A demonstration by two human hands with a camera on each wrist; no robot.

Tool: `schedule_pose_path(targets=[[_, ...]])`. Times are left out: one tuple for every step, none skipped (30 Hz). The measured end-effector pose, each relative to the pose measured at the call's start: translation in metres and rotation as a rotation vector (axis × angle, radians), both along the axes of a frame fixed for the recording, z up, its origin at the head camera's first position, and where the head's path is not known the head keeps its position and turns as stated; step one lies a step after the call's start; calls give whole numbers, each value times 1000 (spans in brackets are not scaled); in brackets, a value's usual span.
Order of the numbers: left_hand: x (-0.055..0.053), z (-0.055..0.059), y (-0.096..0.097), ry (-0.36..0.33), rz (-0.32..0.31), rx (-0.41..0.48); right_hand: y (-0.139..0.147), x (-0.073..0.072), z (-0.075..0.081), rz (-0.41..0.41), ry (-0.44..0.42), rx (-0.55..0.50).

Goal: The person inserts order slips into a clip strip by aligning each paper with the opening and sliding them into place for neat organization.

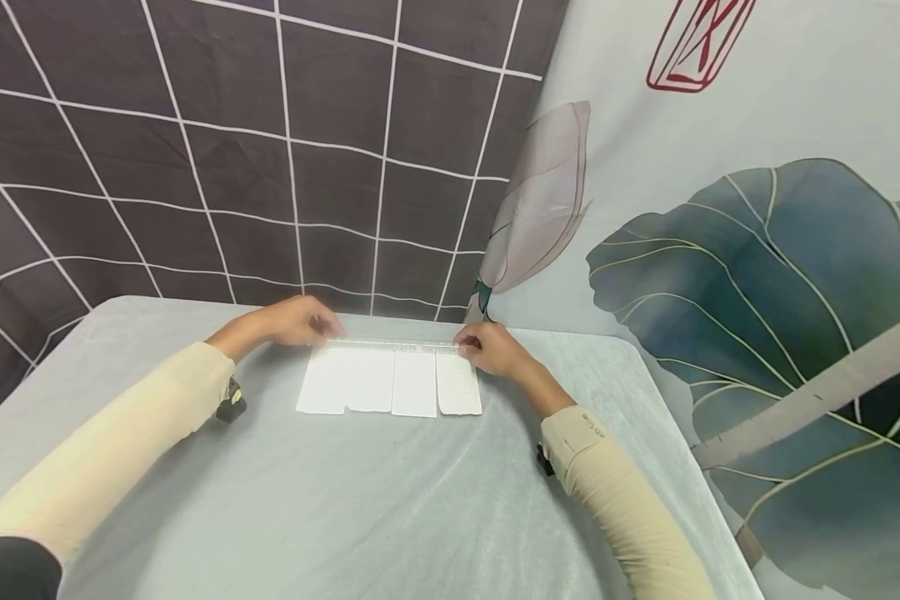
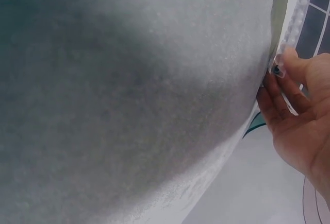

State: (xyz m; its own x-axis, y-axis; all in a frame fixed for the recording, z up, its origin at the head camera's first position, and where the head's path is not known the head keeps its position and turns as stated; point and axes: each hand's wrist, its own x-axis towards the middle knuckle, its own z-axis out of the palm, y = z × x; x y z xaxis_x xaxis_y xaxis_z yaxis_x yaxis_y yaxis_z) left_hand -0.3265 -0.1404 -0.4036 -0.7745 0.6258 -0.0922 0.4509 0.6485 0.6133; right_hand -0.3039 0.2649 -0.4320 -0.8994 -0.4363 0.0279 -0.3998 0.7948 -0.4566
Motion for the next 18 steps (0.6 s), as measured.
schedule_pose_path(targets=[[0, 0, 0, 3, 2, 1, 0, 0, 0, 3, 0, -3], [0, -1, -1, 12, -1, 5, 0, 0, 0, 4, -3, -5], [0, -1, -1, 19, -2, 7, 0, 1, 0, 7, -2, -6], [1, -1, -2, 23, 1, 7, 0, 1, 0, 10, -4, -8], [1, -2, -3, 29, 4, 6, 0, 1, 0, 13, 1, -10], [2, -3, -5, 45, 5, 5, 1, 2, 1, 13, 3, -15], [2, -4, -9, 61, 11, 0, 2, 4, 1, 8, 5, -24], [2, -6, -13, 78, 23, -6, 4, 6, 2, 6, 21, -27], [-2, -14, -21, 113, 40, -7, 6, 9, 3, -6, 39, -28], [-7, -24, -29, 158, 54, -12, 11, 12, 5, -26, 59, -18], [-8, -31, -38, 211, 84, -32, 16, 16, 8, -55, 77, -8], [-4, -32, -46, 258, 115, -57, 22, 20, 11, -90, 86, 7], [2, -32, -54, 297, 151, -82, 29, 24, 13, -125, 97, 30], [8, -31, -62, 330, 193, -104, 37, 29, 17, -161, 102, 61], [16, -29, -70, 352, 235, -132, 46, 33, 20, -204, 99, 93], [31, -18, -76, 347, 280, -168, 55, 39, 23, -240, 95, 122], [46, -7, -82, 335, 325, -201, 64, 45, 26, -274, 90, 149], [59, 1, -88, 314, 359, -217, 73, 51, 29, -302, 89, 176]])
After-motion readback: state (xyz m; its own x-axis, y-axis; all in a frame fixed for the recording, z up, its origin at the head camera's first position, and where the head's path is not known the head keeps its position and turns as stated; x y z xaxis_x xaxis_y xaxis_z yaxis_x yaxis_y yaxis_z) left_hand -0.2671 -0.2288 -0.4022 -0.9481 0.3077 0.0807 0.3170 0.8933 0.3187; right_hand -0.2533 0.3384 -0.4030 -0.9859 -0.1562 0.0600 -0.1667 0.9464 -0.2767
